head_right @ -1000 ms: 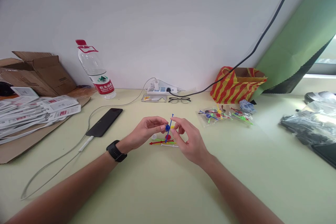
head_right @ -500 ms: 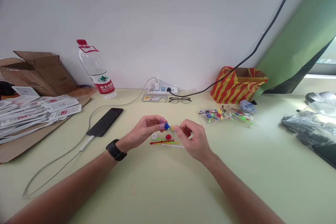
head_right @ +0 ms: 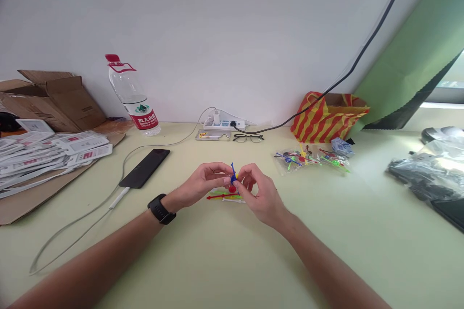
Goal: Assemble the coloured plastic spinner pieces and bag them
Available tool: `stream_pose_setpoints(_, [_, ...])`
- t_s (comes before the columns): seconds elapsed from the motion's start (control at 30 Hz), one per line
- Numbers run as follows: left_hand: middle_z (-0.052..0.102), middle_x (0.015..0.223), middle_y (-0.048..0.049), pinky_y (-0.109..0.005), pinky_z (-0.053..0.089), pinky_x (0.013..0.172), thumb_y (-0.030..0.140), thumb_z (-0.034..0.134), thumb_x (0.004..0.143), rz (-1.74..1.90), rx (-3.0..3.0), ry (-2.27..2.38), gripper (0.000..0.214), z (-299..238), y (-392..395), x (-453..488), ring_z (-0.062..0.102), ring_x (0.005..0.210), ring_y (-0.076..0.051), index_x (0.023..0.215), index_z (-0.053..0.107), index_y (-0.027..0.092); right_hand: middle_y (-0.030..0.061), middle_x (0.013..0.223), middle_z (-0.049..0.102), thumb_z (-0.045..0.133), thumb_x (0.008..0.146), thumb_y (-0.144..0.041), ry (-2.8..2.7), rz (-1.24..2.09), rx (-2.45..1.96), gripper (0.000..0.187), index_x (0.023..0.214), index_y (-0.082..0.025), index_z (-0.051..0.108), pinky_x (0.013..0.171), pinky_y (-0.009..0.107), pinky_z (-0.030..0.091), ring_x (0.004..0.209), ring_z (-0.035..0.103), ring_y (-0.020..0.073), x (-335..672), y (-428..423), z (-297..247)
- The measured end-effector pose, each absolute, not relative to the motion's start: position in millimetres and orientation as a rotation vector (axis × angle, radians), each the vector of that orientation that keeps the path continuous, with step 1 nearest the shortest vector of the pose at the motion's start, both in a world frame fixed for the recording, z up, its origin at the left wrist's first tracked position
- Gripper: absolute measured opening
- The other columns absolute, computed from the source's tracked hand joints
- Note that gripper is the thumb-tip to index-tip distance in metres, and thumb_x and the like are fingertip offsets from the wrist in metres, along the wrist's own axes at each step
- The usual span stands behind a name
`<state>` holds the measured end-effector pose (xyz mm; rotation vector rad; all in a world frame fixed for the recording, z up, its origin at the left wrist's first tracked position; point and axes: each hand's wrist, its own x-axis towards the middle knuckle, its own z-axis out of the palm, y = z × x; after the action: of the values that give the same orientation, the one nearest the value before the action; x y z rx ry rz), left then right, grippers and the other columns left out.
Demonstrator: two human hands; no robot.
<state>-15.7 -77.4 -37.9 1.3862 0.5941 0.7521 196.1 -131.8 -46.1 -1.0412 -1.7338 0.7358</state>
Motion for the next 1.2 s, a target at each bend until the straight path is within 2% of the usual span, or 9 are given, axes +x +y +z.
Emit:
stream_pose_setpoints(0.23, [0.074, 0.097, -0.0074, -0.033, 0.056, 0.087, 0.031, 0.084, 0.084, 0.876, 1.398, 0.601, 0.025, -39.9, -74.1, -16.1, 0.071, 0.094, -0.02, 0.102, 0.075, 0.015, 0.0072, 0.114, 0.066, 0.064, 0.099, -0.04, -1.577, 0.754, -1.052, 0.025, 0.117, -0.026, 0.054, 0.072, 0.035, 0.057, 0.077, 0.065, 0.0167, 199.0, -128.9, -42.8])
stream_pose_setpoints(0.43, [0.077, 0.104, -0.0094, -0.033, 0.056, 0.09, 0.032, 0.085, 0.083, 0.995, 1.404, 0.645, 0.028, -42.6, -70.9, -16.5, 0.072, 0.095, -0.02, 0.104, 0.077, 0.015, 0.012, 0.149, 0.048, 0.062, 0.099, -0.05, -1.349, 0.955, -1.047, 0.051, 0.14, -0.033, 0.037, 0.069, 0.035, 0.061, 0.079, 0.064, 0.014, 200.5, -123.9, -44.0])
stream_pose_setpoints(0.63, [0.077, 0.104, -0.0098, -0.034, 0.056, 0.091, 0.031, 0.086, 0.081, 1.055, 1.408, 0.677, 0.029, -44.6, -69.5, -16.4, 0.072, 0.096, -0.02, 0.103, 0.077, 0.015, 0.0129, 0.162, 0.031, 0.065, 0.095, -0.055, -1.233, 1.014, -1.102, 0.066, 0.148, -0.038, 0.028, 0.075, 0.038, 0.063, 0.087, 0.064, 0.015, 194.7, -126.9, -44.4])
stream_pose_setpoints(0.7, [0.077, 0.103, -0.0096, -0.033, 0.057, 0.092, 0.031, 0.087, 0.081, 1.06, 1.403, 0.68, 0.029, -44.5, -69.7, -16.2, 0.072, 0.096, -0.02, 0.103, 0.077, 0.015, 0.012, 0.151, 0.046, 0.066, 0.094, -0.054, -1.235, 1.075, -1.055, 0.069, 0.149, -0.037, 0.028, 0.075, 0.038, 0.062, 0.087, 0.063, 0.0164, 194.5, -129.1, -41.7])
stream_pose_setpoints(0.77, [0.077, 0.105, -0.0096, -0.033, 0.057, 0.091, 0.031, 0.087, 0.081, 1.07, 1.398, 0.687, 0.028, -44.0, -70.1, -16.1, 0.072, 0.097, -0.02, 0.102, 0.077, 0.015, 0.0057, 0.107, 0.068, 0.06, 0.097, -0.055, -1.237, 1.208, -1.002, 0.061, 0.148, -0.031, 0.036, 0.066, 0.034, 0.056, 0.071, 0.058, 0.0166, 197.1, -131.2, -36.9])
stream_pose_setpoints(0.87, [0.077, 0.107, -0.0103, -0.033, 0.057, 0.091, 0.031, 0.087, 0.081, 1.084, 1.396, 0.71, 0.029, -42.6, -70.4, -16.5, 0.072, 0.099, -0.021, 0.102, 0.077, 0.015, -0.0077, 0.051, 0.039, 0.042, 0.103, -0.057, -1.184, 1.373, -0.924, 0.05, 0.136, -0.021, 0.055, 0.053, 0.03, 0.04, 0.049, 0.036, 0.0158, 205.0, -132.0, -28.6])
stream_pose_setpoints(0.93, [0.077, 0.107, -0.0103, -0.033, 0.057, 0.091, 0.031, 0.087, 0.081, 1.084, 1.396, 0.719, 0.029, -41.9, -70.4, -16.7, 0.072, 0.099, -0.021, 0.102, 0.076, 0.015, -0.0084, 0.049, 0.033, 0.043, 0.103, -0.054, -1.144, 1.342, -0.895, 0.045, 0.13, -0.022, 0.058, 0.052, 0.03, 0.035, 0.049, 0.032, 0.0155, 209.7, -130.5, -25.3])
stream_pose_setpoints(1.03, [0.077, 0.105, -0.0099, -0.034, 0.057, 0.091, 0.032, 0.087, 0.081, 1.056, 1.389, 0.716, 0.029, -41.3, -71.0, -16.6, 0.072, 0.097, -0.021, 0.103, 0.077, 0.015, -0.0058, 0.061, 0.046, 0.06, 0.097, -0.047, -1.183, 1.211, -0.926, 0.036, 0.125, -0.026, 0.057, 0.053, 0.029, 0.034, 0.055, 0.037, 0.0146, 210.6, -127.0, -26.6])
stream_pose_setpoints(1.2, [0.077, 0.102, -0.0101, -0.035, 0.056, 0.091, 0.032, 0.086, 0.082, 0.975, 1.395, 0.665, 0.029, -39.3, -75.0, -14.3, 0.073, 0.096, -0.022, 0.103, 0.077, 0.015, -0.0014, 0.085, 0.06, 0.072, 0.092, -0.04, -1.386, 1.003, -0.943, 0.042, 0.127, -0.029, 0.051, 0.062, 0.03, 0.046, 0.068, 0.053, 0.0156, 200.0, -127.3, -35.3])
